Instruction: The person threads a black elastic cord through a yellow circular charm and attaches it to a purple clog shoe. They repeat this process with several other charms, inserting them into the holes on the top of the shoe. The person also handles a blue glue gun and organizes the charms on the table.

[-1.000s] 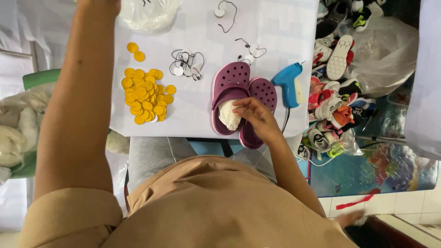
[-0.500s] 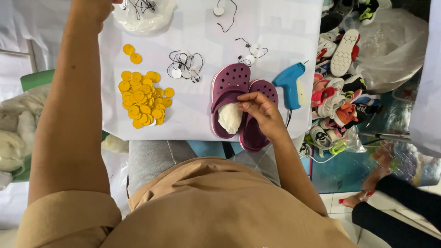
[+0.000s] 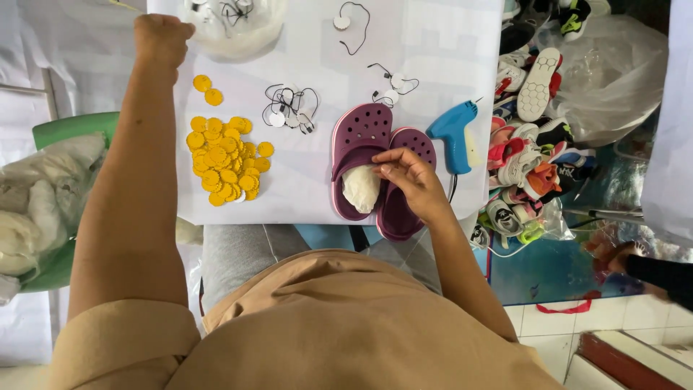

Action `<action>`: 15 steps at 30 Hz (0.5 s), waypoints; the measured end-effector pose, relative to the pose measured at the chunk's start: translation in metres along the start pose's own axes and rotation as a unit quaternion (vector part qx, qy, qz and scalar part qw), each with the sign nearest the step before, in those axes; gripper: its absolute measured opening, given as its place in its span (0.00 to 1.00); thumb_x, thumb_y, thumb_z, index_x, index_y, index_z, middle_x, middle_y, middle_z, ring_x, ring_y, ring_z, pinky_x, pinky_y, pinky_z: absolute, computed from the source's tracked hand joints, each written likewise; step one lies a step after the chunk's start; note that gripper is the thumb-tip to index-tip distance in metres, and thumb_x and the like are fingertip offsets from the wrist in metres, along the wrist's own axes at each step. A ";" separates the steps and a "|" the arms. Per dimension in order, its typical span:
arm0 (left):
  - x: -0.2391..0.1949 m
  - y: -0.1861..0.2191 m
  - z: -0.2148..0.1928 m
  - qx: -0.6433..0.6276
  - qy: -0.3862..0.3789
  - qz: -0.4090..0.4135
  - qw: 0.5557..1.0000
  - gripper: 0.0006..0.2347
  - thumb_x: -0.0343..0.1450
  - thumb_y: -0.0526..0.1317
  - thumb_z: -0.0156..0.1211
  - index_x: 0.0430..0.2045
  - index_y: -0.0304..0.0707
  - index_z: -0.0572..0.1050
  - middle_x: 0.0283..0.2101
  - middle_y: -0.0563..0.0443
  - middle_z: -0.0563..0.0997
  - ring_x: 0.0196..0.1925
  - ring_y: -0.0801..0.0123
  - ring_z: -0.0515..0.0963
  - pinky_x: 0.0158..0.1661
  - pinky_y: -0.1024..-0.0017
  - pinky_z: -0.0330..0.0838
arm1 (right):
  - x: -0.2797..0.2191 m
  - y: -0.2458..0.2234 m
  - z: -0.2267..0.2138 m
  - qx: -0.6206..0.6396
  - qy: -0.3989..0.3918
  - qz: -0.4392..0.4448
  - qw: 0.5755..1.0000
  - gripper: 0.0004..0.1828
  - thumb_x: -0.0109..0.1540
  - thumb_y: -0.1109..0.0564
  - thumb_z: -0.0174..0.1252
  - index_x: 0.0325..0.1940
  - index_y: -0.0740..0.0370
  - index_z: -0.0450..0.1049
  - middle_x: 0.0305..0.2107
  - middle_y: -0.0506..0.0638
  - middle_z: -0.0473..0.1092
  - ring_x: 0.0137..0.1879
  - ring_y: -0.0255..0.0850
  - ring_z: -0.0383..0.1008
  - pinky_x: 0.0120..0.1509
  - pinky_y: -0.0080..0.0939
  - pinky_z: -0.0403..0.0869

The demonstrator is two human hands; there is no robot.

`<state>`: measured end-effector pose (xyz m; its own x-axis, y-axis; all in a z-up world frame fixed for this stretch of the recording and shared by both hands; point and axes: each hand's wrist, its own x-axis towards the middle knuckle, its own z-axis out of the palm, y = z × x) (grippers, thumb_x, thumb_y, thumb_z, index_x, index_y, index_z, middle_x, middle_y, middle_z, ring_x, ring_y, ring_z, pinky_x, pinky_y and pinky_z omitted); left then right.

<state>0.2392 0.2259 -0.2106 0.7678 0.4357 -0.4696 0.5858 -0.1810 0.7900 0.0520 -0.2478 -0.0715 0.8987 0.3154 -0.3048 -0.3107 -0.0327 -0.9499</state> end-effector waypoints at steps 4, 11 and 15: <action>0.007 -0.002 0.009 -0.003 0.035 0.076 0.996 0.02 0.69 0.36 0.63 0.32 0.45 0.80 0.29 0.63 0.78 0.26 0.82 0.72 0.28 0.83 0.71 | 0.002 0.000 0.000 -0.005 -0.003 -0.003 1.000 0.12 0.66 0.62 0.53 0.54 0.67 0.71 0.50 0.57 0.73 0.54 0.42 0.77 0.64 0.40 0.75; 0.008 -0.001 0.015 -0.004 0.015 0.022 1.000 0.21 0.67 0.41 0.65 0.53 0.45 0.67 0.43 0.51 0.79 0.39 0.73 0.82 0.37 0.75 0.81 | 0.003 0.000 0.000 -0.010 -0.001 0.002 1.000 0.11 0.66 0.62 0.54 0.53 0.66 0.71 0.49 0.56 0.74 0.54 0.42 0.77 0.64 0.40 0.75; -0.002 0.010 0.019 0.028 0.034 -0.003 0.999 0.20 0.67 0.43 0.63 0.54 0.46 0.68 0.38 0.53 0.78 0.31 0.74 0.75 0.29 0.74 0.73 | 0.007 -0.011 -0.003 -0.022 0.005 0.008 1.000 0.11 0.66 0.63 0.54 0.53 0.66 0.71 0.48 0.56 0.74 0.50 0.40 0.77 0.60 0.37 0.76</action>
<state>0.2481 0.2068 -0.2090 0.7464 0.4951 -0.4446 0.6050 -0.2265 0.7633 0.0630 -0.2484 -0.0632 0.8972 0.3042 -0.3201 -0.3109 -0.0795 -0.9471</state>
